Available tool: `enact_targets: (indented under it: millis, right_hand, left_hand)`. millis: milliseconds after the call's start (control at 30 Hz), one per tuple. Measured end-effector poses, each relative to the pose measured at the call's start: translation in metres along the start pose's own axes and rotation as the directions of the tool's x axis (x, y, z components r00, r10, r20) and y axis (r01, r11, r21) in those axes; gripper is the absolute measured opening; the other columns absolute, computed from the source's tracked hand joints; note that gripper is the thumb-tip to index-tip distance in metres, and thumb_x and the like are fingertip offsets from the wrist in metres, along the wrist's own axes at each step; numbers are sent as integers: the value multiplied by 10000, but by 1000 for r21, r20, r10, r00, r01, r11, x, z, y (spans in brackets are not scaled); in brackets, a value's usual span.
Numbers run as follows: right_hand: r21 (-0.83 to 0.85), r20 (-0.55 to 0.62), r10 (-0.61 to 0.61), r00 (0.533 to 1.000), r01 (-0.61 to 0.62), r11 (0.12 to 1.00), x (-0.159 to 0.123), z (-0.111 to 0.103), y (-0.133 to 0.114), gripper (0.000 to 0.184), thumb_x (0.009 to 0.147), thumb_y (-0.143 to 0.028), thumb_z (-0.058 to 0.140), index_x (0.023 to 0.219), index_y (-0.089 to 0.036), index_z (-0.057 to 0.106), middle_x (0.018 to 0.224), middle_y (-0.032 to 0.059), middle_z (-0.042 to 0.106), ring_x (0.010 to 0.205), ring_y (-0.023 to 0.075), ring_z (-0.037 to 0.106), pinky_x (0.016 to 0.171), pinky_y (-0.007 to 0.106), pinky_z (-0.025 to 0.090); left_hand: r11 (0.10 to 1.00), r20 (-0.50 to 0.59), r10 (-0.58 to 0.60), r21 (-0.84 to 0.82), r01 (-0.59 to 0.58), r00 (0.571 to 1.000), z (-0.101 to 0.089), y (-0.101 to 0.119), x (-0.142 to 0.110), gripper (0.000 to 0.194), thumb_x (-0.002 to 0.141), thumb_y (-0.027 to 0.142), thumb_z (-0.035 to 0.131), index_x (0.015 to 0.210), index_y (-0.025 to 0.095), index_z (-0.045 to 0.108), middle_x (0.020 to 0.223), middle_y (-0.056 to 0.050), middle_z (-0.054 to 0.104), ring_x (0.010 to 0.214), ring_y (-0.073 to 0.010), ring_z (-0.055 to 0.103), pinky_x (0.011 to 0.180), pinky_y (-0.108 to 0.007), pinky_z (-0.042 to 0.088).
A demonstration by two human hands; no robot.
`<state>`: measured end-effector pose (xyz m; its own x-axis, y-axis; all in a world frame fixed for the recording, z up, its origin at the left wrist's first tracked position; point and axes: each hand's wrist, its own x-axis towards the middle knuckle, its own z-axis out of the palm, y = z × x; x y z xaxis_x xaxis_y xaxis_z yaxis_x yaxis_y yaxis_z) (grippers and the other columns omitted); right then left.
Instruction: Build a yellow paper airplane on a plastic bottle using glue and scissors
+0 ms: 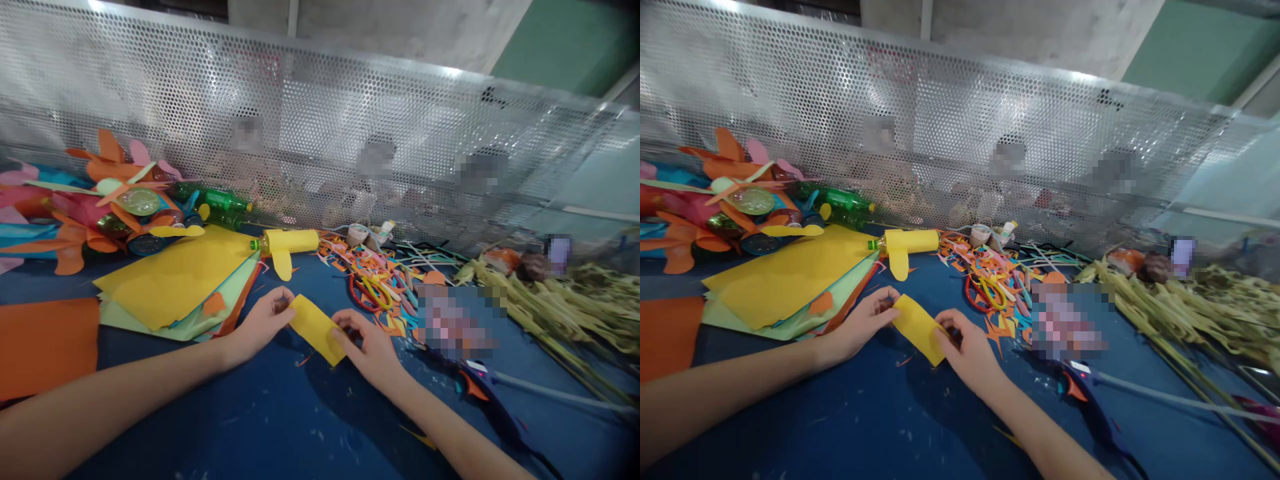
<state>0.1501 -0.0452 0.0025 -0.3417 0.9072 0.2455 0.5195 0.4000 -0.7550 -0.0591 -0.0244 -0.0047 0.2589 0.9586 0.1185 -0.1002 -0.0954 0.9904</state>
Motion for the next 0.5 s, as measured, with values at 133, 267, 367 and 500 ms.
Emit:
enact_targets:
  millis: [133, 267, 367, 500]
  right_hand:
    - [34, -135, 42, 990, -37, 999, 4, -3, 6, 189, 853, -314, 445, 1013, -213, 448, 766, 13, 578, 712, 161, 552, 618, 267, 423]
    - [49, -159, 67, 985, -60, 997, 6, -3, 12, 164, 861, -355, 425, 949, -223, 465, 758, 12, 558, 677, 160, 529, 549, 255, 403]
    - [33, -143, 44, 989, -39, 999, 6, -2, 13, 175, 855, -364, 431, 923, -219, 500, 806, 26, 576, 689, 162, 534, 565, 262, 405]
    - [13, -138, 74, 988, -73, 997, 6, -2, 12, 218, 841, -382, 447, 966, -215, 510, 773, 12, 553, 595, 139, 494, 518, 252, 387]
  left_hand:
    - [999, 101, 2, -33, 1, 995, 1, -1, -1, 219, 746, 237, 579, 886, 189, 418, 735, 10, 588, 692, -140, 602, 670, -289, 484]
    - [998, 155, 47, 25, -51, 987, 1, -2, -3, 655, 733, 194, 610, 1276, 248, 247, 959, -55, 623, 860, -182, 619, 791, -350, 474]
    - [979, 208, 64, 179, -102, 976, 0, -2, -3, 531, 726, 222, 615, 1225, 237, 435, 1105, -72, 587, 964, -201, 583, 831, -330, 456]
    - [878, 151, 30, 469, -98, 988, -2, -3, -2, 314, 754, 308, 572, 1046, 211, 636, 944, -42, 648, 770, -179, 595, 691, -286, 465]
